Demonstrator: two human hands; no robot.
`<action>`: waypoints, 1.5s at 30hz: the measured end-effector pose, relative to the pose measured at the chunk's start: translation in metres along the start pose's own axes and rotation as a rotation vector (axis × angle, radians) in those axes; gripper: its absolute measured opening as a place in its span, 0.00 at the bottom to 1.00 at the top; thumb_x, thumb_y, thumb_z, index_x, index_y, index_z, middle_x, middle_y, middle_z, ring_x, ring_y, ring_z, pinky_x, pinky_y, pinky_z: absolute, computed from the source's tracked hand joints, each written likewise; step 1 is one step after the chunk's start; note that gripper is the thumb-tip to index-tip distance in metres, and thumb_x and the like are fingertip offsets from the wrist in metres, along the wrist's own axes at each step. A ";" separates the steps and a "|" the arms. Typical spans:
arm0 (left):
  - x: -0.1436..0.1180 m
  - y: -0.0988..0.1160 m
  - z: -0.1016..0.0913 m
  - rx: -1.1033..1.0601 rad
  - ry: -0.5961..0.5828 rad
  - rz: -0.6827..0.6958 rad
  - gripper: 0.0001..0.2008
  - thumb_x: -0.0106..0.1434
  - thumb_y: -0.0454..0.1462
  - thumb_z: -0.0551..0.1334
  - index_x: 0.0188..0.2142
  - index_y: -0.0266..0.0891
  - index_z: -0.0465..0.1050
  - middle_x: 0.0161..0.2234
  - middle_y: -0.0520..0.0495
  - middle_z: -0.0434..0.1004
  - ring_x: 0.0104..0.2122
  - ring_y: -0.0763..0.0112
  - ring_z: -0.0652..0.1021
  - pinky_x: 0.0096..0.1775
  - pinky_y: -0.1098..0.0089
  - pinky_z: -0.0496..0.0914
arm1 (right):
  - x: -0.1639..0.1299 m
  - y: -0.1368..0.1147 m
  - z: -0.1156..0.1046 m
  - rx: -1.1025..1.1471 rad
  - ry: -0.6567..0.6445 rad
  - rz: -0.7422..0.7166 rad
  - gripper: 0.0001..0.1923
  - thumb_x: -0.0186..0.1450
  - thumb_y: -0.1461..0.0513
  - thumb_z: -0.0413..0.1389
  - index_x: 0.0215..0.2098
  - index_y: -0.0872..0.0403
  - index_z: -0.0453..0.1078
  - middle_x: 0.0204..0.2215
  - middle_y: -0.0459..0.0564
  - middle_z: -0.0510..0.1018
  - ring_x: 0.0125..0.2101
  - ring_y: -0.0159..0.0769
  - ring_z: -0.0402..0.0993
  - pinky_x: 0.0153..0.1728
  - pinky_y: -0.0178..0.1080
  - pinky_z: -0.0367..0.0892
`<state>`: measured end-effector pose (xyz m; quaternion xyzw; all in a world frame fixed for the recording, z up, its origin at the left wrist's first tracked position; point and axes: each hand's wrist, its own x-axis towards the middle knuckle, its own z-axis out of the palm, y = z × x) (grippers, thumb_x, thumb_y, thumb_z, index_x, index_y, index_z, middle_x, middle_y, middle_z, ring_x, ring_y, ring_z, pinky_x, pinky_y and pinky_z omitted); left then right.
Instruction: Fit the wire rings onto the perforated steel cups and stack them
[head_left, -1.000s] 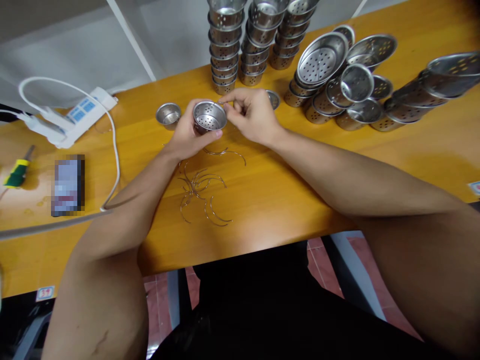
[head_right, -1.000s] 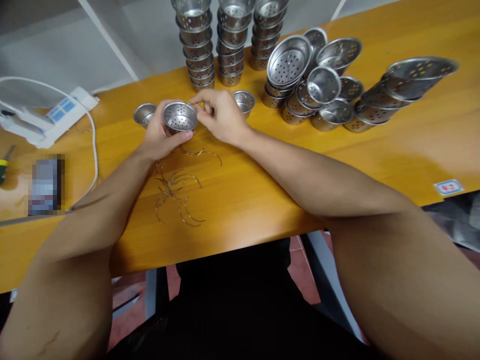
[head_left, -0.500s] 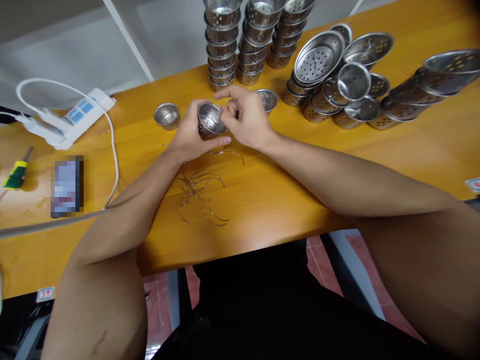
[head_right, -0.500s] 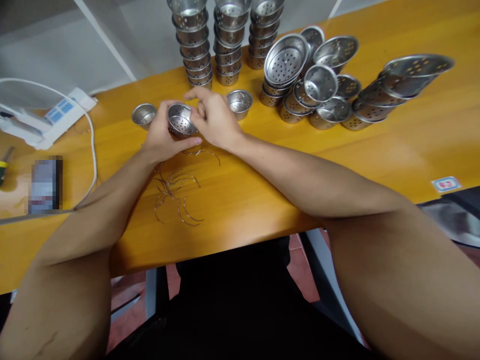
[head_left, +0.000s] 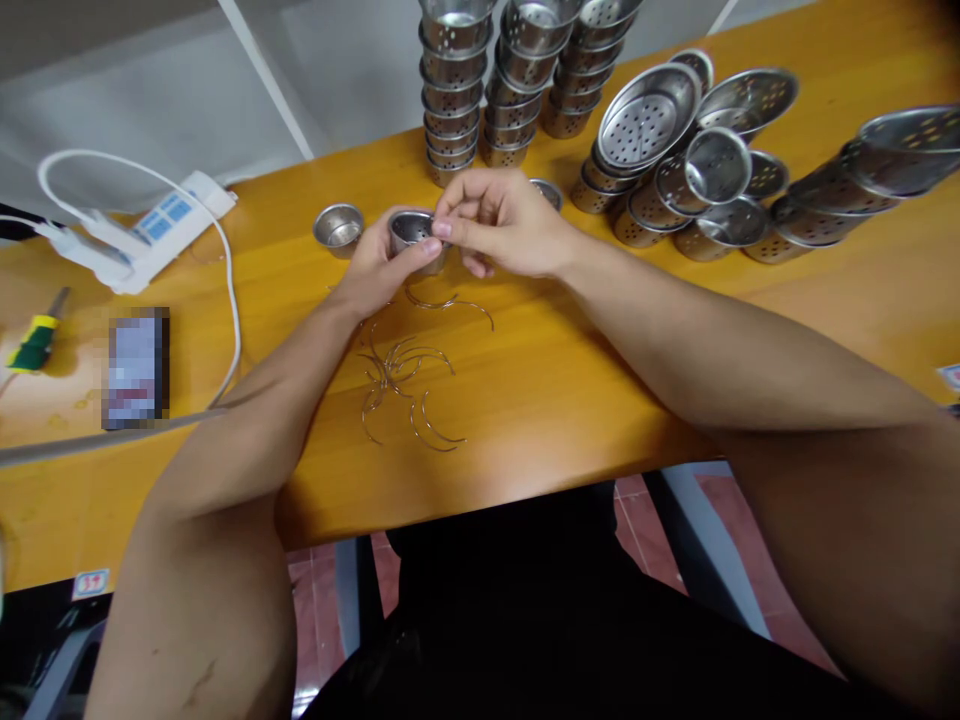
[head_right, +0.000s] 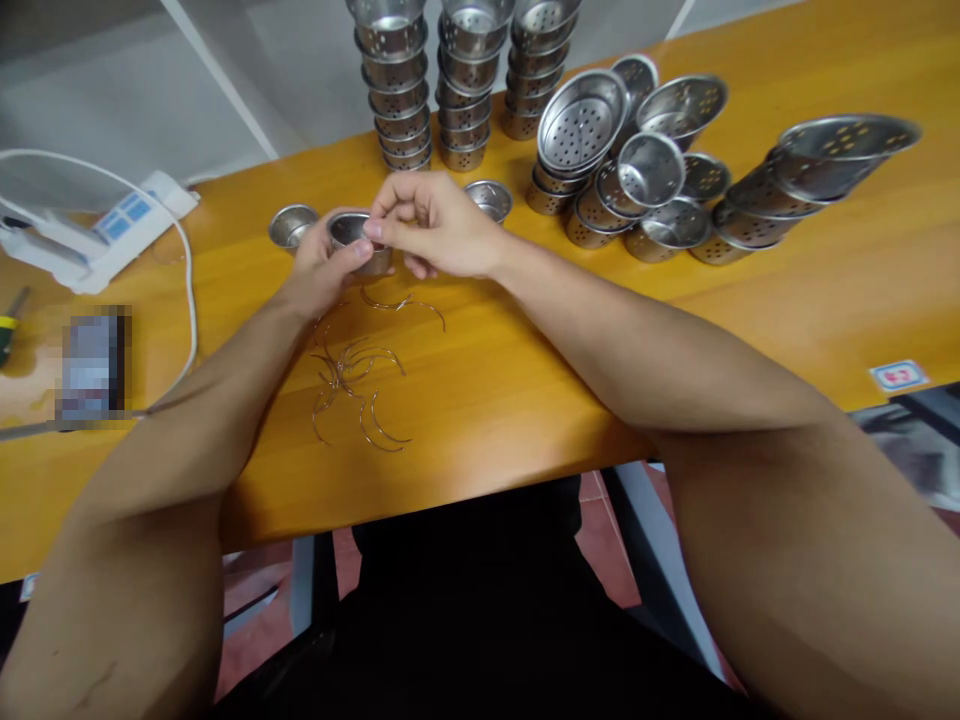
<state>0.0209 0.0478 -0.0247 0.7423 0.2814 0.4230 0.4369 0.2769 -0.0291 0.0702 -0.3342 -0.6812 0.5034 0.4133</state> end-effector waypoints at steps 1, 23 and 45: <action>0.000 0.001 0.000 0.005 -0.007 -0.002 0.47 0.62 0.79 0.83 0.59 0.48 0.83 0.54 0.40 0.89 0.55 0.43 0.91 0.63 0.37 0.89 | -0.001 -0.001 0.002 0.019 -0.005 0.022 0.38 0.63 0.29 0.85 0.41 0.44 0.74 0.25 0.38 0.82 0.19 0.33 0.73 0.17 0.38 0.64; -0.001 -0.001 -0.003 0.131 -0.049 0.131 0.52 0.57 0.75 0.89 0.66 0.51 0.78 0.61 0.38 0.90 0.62 0.39 0.90 0.67 0.36 0.87 | 0.002 0.013 0.010 0.096 0.020 0.026 0.40 0.63 0.30 0.85 0.40 0.44 0.70 0.22 0.39 0.81 0.20 0.38 0.81 0.19 0.40 0.74; 0.006 0.010 -0.002 0.295 0.182 0.072 0.44 0.67 0.59 0.90 0.70 0.49 0.75 0.64 0.36 0.87 0.66 0.36 0.88 0.75 0.35 0.82 | -0.006 0.023 0.011 -0.534 0.241 -0.119 0.37 0.81 0.26 0.65 0.66 0.44 0.83 0.62 0.59 0.85 0.56 0.54 0.85 0.54 0.51 0.87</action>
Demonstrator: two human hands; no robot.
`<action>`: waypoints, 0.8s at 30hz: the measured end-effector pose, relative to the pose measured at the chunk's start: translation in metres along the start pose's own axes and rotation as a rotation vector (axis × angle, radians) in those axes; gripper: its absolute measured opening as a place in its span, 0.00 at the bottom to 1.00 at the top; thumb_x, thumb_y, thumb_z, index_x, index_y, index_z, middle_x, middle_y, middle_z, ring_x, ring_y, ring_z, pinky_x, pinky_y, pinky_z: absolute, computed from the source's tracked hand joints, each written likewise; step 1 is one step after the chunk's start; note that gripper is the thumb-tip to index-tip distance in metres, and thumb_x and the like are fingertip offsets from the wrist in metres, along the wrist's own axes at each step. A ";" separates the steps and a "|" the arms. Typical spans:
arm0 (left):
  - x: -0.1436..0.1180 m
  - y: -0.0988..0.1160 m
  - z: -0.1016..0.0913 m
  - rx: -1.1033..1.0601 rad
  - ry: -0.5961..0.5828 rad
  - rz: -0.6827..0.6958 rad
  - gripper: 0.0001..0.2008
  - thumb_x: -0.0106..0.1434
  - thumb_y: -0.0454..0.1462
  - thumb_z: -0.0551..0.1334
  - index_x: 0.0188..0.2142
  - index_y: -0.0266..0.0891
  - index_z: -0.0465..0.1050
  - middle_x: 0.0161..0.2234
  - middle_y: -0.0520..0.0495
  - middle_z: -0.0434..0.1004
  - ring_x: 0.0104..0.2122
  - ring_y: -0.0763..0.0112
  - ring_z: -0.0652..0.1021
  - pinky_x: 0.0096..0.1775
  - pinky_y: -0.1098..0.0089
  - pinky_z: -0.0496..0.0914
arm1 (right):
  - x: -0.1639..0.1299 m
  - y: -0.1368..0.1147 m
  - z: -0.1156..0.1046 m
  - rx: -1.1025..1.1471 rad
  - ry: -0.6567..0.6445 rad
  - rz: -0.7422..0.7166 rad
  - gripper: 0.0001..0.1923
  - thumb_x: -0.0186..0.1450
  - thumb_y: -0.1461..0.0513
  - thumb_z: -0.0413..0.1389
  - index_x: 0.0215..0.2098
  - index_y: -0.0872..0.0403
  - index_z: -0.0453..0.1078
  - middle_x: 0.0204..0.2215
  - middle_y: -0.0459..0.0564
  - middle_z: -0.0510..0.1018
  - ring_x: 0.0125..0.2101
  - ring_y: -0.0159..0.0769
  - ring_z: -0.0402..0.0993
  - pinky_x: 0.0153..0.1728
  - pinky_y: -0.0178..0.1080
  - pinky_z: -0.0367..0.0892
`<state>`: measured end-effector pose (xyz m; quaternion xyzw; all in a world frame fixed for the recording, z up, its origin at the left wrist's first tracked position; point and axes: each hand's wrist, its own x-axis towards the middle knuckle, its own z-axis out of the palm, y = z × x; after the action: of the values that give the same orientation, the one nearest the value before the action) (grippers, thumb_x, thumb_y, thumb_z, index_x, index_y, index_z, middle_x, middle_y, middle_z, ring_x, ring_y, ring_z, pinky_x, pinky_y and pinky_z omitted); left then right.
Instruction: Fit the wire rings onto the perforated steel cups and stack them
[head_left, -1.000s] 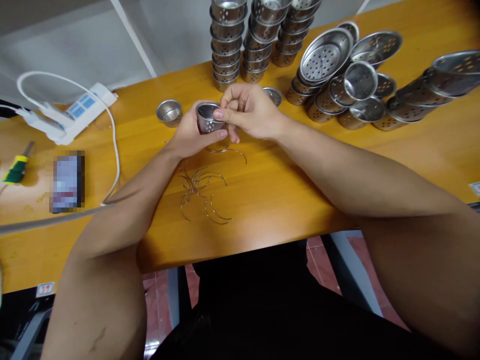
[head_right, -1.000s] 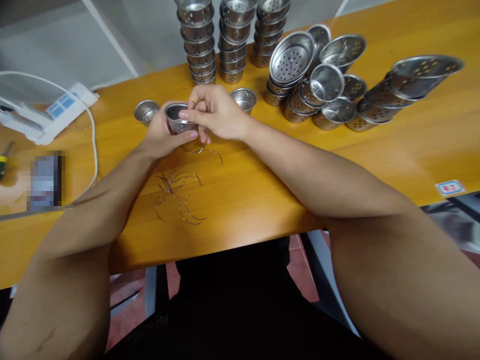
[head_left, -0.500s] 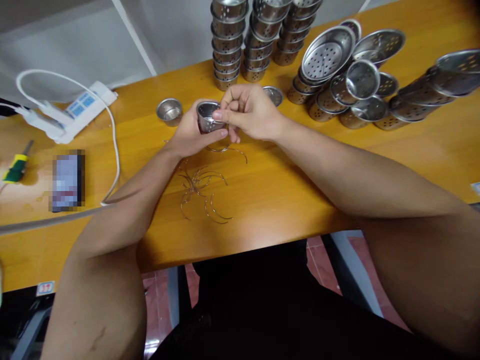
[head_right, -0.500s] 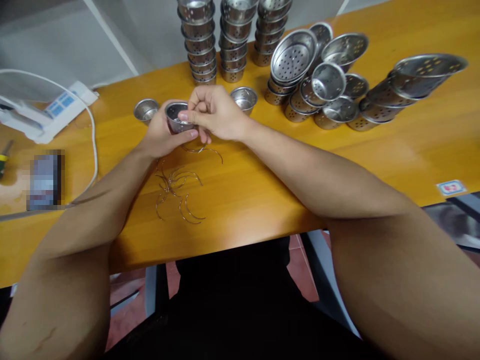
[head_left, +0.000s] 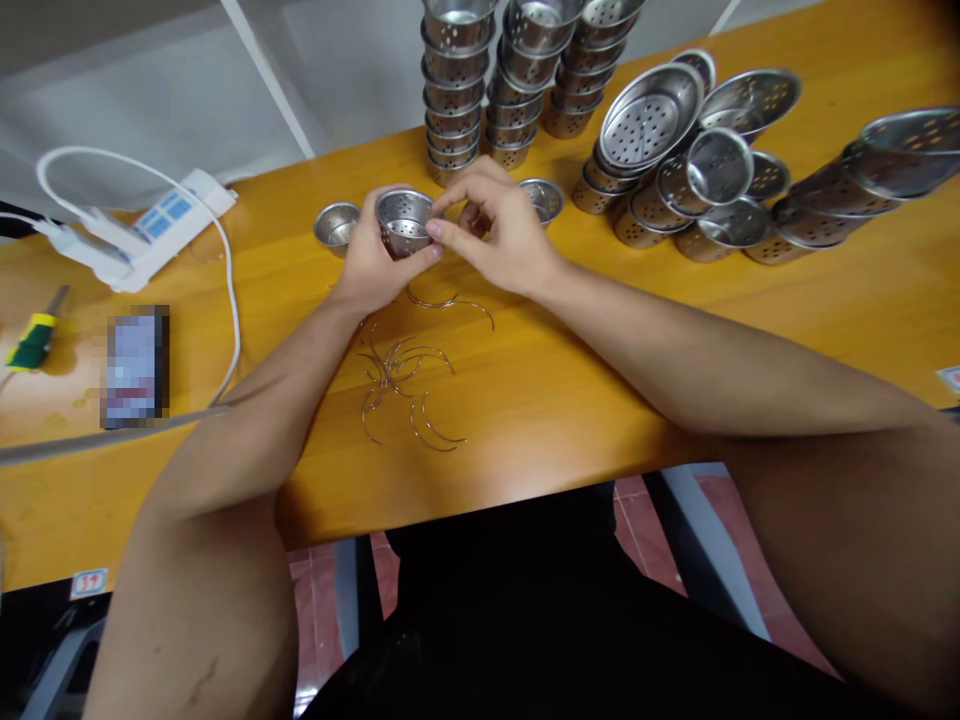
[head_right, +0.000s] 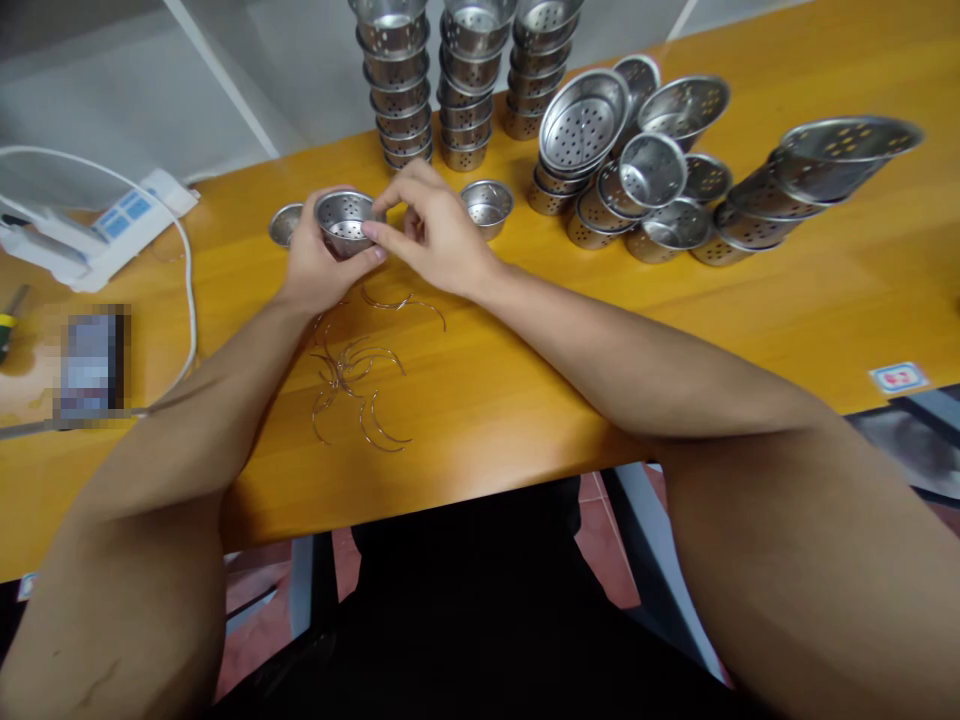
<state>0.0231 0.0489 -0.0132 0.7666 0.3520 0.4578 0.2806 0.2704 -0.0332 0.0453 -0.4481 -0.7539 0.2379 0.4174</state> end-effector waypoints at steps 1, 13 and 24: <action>0.001 0.001 -0.001 0.010 0.011 -0.007 0.43 0.67 0.58 0.90 0.70 0.49 0.74 0.64 0.36 0.87 0.66 0.36 0.88 0.75 0.35 0.82 | -0.001 0.000 0.000 -0.026 0.001 -0.020 0.36 0.82 0.28 0.63 0.65 0.45 0.84 0.64 0.60 0.84 0.59 0.55 0.84 0.57 0.52 0.87; -0.005 -0.020 0.011 -0.074 -0.073 0.280 0.60 0.63 0.87 0.70 0.78 0.62 0.61 0.64 0.41 0.83 0.58 0.45 0.88 0.58 0.39 0.88 | -0.009 -0.004 0.014 -0.083 -0.126 -0.158 0.28 0.86 0.39 0.63 0.71 0.46 0.86 0.70 0.64 0.81 0.75 0.64 0.74 0.80 0.68 0.73; -0.007 -0.021 0.013 0.040 -0.132 0.369 0.54 0.76 0.78 0.67 0.85 0.56 0.56 0.75 0.32 0.72 0.68 0.35 0.85 0.61 0.35 0.89 | 0.010 -0.029 -0.059 -0.310 -0.177 -0.082 0.46 0.71 0.57 0.71 0.84 0.50 0.69 0.79 0.63 0.74 0.81 0.56 0.70 0.88 0.53 0.64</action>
<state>0.0269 0.0541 -0.0382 0.8520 0.1955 0.4431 0.1989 0.3038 -0.0395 0.1018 -0.4532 -0.8330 0.1402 0.2848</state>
